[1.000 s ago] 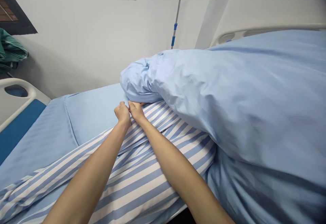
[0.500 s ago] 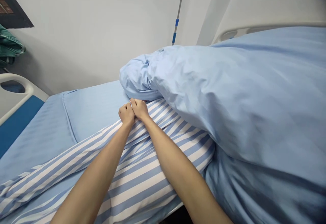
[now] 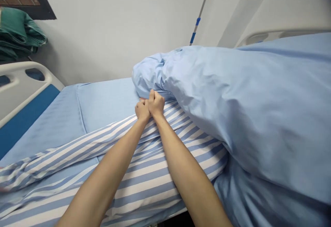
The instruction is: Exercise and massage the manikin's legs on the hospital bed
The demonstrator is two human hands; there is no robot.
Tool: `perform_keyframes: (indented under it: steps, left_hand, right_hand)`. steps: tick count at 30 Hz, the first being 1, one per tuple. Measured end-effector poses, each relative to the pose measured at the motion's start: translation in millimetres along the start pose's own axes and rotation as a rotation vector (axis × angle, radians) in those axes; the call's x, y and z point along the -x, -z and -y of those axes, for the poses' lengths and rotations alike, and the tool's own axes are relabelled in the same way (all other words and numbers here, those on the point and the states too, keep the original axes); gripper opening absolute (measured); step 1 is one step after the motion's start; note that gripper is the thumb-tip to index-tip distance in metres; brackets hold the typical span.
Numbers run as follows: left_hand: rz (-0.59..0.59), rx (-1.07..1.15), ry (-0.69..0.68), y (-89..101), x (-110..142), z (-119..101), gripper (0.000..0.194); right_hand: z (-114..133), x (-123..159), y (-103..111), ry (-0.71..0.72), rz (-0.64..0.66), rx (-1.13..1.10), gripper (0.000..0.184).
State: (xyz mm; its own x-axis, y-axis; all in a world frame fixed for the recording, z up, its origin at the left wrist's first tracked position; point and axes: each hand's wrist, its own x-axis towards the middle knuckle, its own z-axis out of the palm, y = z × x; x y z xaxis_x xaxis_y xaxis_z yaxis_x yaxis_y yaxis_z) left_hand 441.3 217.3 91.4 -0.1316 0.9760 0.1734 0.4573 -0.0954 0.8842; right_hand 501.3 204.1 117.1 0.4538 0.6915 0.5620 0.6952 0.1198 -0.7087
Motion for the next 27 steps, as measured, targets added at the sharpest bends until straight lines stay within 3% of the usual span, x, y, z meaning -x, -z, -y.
perform_keyframes:
  steps: [7, 9, 11, 14, 19, 21, 24, 27]
  left_hand:
    - [0.012, 0.002, -0.101, 1.8, 6.0, -5.4, 0.029]
    - [0.050, 0.052, -0.083, 10.6, 8.7, -6.7, 0.029]
    - [0.098, 0.132, -0.035, 32.5, 14.0, -3.1, 0.031]
    - [0.119, 0.188, 0.039, 97.6, 31.7, 15.9, 0.032]
    - [0.070, -0.084, 0.086, 258.3, 92.3, 72.1, 0.037]
    - [0.024, -0.194, 0.100, 313.4, 119.7, 97.2, 0.039]
    - [-0.016, -0.260, 0.163, 364.5, 150.6, 133.8, 0.041]
    - [-0.115, -0.333, 0.198, 379.2, 162.5, 161.0, 0.040]
  right_hand:
    - [-25.7, -2.7, -7.5, -0.115, 0.109, 0.170, 0.048]
    - [-27.1, -1.0, -8.9, -0.113, 0.141, 0.185, 0.046]
    - [-25.3, 0.7, -8.6, -0.108, 0.140, 0.176, 0.047]
    - [-21.4, 1.7, -7.0, -0.109, 0.132, 0.155, 0.046]
    - [-19.3, 1.0, -6.6, -0.136, 0.154, 0.181, 0.046]
    - [-18.9, 1.5, -6.6, -0.138, 0.162, 0.194, 0.046]
    - [-17.0, 3.5, -5.8, -0.138, 0.178, 0.199, 0.047]
    - [-13.9, 4.5, -3.0, -0.115, 0.243, 0.175, 0.047]
